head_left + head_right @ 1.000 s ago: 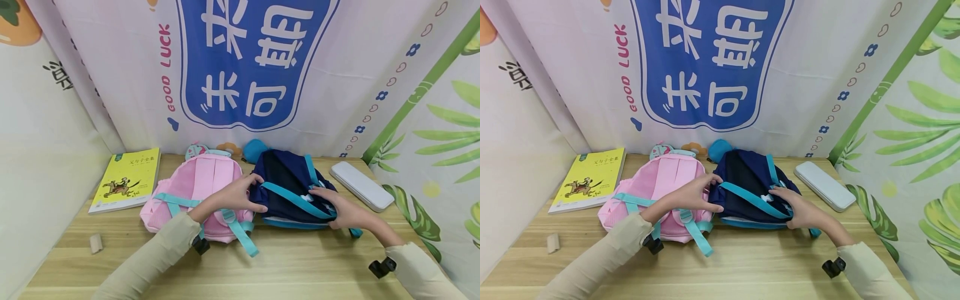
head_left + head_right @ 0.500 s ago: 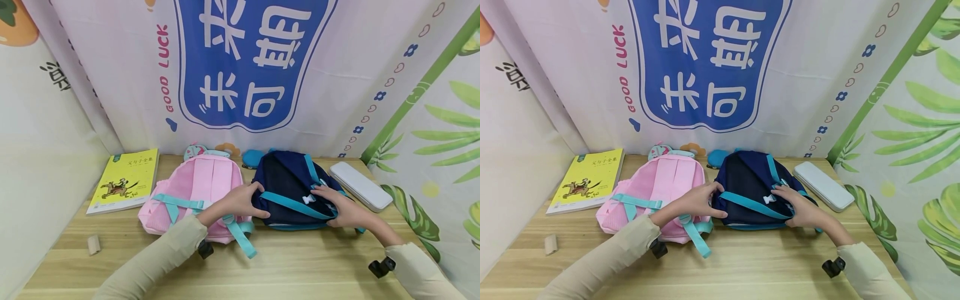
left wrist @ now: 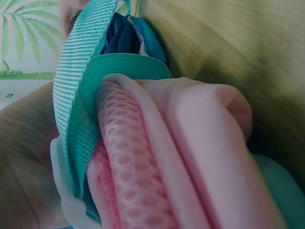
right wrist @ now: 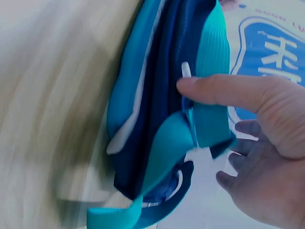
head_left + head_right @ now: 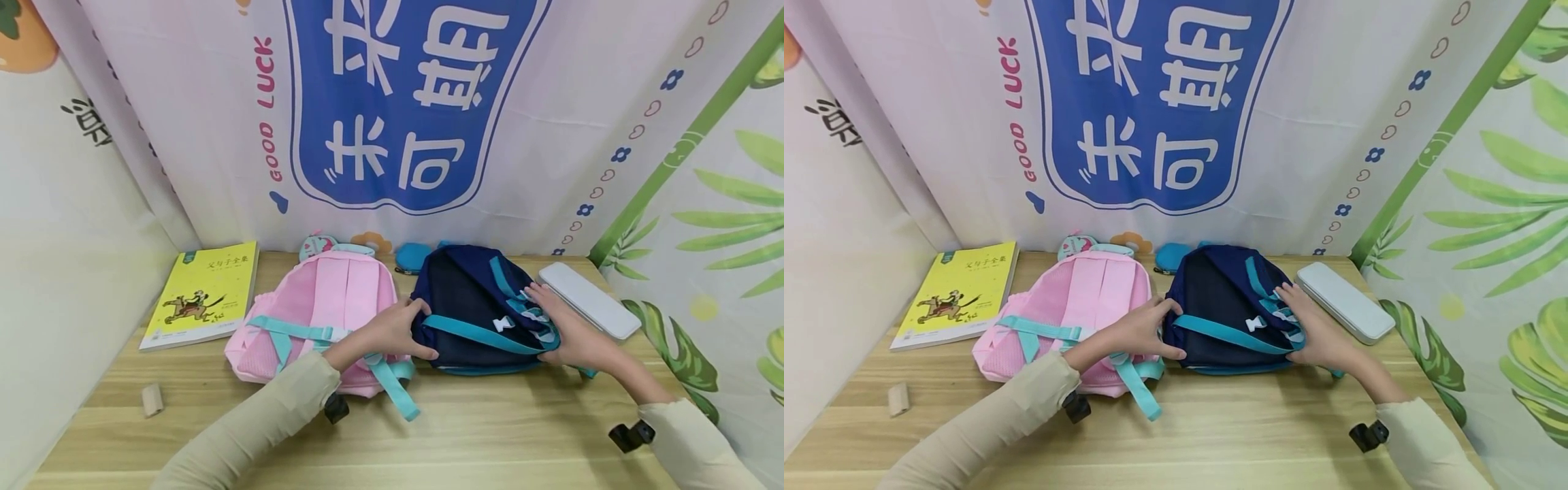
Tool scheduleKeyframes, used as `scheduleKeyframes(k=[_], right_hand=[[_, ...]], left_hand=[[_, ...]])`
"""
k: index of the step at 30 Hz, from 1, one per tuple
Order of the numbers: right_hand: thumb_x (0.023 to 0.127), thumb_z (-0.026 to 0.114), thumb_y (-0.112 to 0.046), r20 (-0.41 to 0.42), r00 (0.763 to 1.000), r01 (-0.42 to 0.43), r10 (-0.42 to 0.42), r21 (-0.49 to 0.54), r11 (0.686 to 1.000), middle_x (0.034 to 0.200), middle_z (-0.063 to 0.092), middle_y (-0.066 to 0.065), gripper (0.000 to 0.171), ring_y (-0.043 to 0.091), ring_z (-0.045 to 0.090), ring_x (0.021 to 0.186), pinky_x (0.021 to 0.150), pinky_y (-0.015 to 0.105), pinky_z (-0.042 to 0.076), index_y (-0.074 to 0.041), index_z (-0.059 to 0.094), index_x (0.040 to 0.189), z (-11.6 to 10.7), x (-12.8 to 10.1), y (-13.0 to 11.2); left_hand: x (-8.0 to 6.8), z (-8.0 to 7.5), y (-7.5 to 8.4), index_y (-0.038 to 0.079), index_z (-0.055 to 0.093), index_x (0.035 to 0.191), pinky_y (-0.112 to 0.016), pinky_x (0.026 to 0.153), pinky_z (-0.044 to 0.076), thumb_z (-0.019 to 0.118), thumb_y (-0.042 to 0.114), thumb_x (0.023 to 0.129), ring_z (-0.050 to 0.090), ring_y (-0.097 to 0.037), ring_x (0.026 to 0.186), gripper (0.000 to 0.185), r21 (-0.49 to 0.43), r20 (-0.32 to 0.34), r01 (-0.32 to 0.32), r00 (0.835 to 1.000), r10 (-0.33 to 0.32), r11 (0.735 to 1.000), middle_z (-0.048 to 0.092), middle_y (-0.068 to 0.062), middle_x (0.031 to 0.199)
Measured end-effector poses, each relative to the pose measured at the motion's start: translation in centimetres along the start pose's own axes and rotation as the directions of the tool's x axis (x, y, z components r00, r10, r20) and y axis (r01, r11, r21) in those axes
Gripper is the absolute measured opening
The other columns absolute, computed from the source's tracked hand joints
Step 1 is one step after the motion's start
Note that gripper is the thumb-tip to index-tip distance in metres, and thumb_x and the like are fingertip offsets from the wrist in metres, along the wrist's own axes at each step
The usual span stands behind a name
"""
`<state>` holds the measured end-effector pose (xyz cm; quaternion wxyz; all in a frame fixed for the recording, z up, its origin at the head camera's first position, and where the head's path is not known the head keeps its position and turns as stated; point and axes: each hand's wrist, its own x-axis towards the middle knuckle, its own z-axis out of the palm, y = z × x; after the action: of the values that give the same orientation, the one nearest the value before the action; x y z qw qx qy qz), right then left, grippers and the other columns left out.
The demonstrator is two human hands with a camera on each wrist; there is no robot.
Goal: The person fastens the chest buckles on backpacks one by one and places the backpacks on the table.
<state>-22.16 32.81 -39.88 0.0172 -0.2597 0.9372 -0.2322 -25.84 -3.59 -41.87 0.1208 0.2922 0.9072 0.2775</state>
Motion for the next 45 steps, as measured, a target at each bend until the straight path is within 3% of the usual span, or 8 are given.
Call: scheduleKeyframes(k=[4, 8, 15, 23, 28, 34, 45], right_hand=[[0.069, 0.094, -0.019, 0.047, 0.997, -0.062, 0.06, 0.057, 0.996, 0.163, 0.018, 0.034, 0.123, 0.057, 0.016, 0.149, 0.113, 0.072, 0.025, 0.002, 0.015, 0.16, -0.4, 0.0, 0.8], [0.068, 0.095, -0.026, 0.082, 0.993, -0.09, 0.085, 0.062, 0.994, 0.159, 0.023, 0.039, 0.12, 0.062, 0.023, 0.143, 0.109, 0.074, 0.03, 0.009, 0.021, 0.156, -0.3, -0.1, 1.6], [0.071, 0.094, -0.031, 0.101, 0.992, -0.075, 0.071, 0.043, 0.996, 0.152, 0.037, 0.037, 0.111, 0.056, 0.043, 0.134, 0.101, 0.067, 0.043, 0.003, 0.03, 0.155, 0.0, -0.2, 2.6], [0.072, 0.093, -0.034, 0.12, 0.99, -0.074, 0.068, 0.046, 0.996, 0.15, 0.042, 0.035, 0.111, 0.053, 0.047, 0.133, 0.1, 0.064, 0.046, 0.003, 0.031, 0.156, 0.0, -0.2, 3.3], [0.071, 0.093, -0.033, 0.129, 0.989, -0.075, 0.069, 0.049, 0.996, 0.149, 0.042, 0.035, 0.11, 0.054, 0.046, 0.132, 0.1, 0.065, 0.045, 0.003, 0.031, 0.155, -0.1, -0.1, 3.4], [0.072, 0.093, -0.034, 0.15, 0.986, -0.076, 0.067, 0.056, 0.996, 0.149, 0.042, 0.036, 0.11, 0.055, 0.046, 0.132, 0.1, 0.066, 0.045, 0.004, 0.031, 0.154, -0.3, 0.0, 3.2], [0.074, 0.091, -0.035, 0.187, 0.98, -0.08, 0.066, 0.071, 0.994, 0.151, 0.038, 0.038, 0.112, 0.056, 0.043, 0.134, 0.102, 0.068, 0.043, 0.004, 0.027, 0.156, -0.3, 0.4, 3.4]], left_hand=[[0.0, 0.0, 0.0, 0.017, 0.052, 0.129, -0.041, 0.091, 0.052, 0.085, 0.05, 0.079, 0.058, -0.023, 0.099, 0.069, -0.006, 0.001, 0.002, 1.0, -0.002, 1.0, 0.052, -0.015, 0.136], [-0.1, 0.0, 0.1, 0.017, 0.052, 0.129, -0.041, 0.091, 0.052, 0.085, 0.049, 0.078, 0.058, -0.023, 0.098, 0.069, -0.011, 0.007, 0.002, 1.0, -0.002, 1.0, 0.052, -0.016, 0.137], [0.0, -0.2, 0.2, 0.016, 0.052, 0.131, -0.04, 0.091, 0.052, 0.084, 0.049, 0.08, 0.057, -0.023, 0.098, 0.069, -0.011, 0.023, 0.001, 1.0, -0.001, 1.0, 0.05, -0.017, 0.139], [0.5, -1.4, 0.8, 0.013, 0.051, 0.138, -0.043, 0.096, 0.053, 0.083, 0.048, 0.082, 0.058, -0.027, 0.107, 0.073, 0.01, 0.031, -0.013, 0.999, 0.012, 1.0, 0.05, -0.02, 0.137], [1.5, -2.7, 2.4, 0.009, 0.05, 0.142, -0.046, 0.1, 0.053, 0.081, 0.044, 0.084, 0.059, -0.03, 0.114, 0.074, 0.015, 0.017, -0.042, 0.999, 0.042, 0.999, 0.051, -0.021, 0.141], [3.6, -3.4, 4.7, 0.015, 0.051, 0.142, -0.045, 0.102, 0.052, 0.077, 0.045, 0.088, 0.058, -0.027, 0.119, 0.068, 0.03, 0.008, -0.052, 0.999, 0.052, 0.998, 0.048, -0.017, 0.146], [7.2, -0.2, 8.2, 0.017, 0.056, 0.14, -0.034, 0.098, 0.052, 0.073, 0.045, 0.092, 0.058, -0.02, 0.121, 0.058, 0.015, -0.015, -0.09, 0.996, 0.09, 0.996, 0.054, -0.009, 0.143]])
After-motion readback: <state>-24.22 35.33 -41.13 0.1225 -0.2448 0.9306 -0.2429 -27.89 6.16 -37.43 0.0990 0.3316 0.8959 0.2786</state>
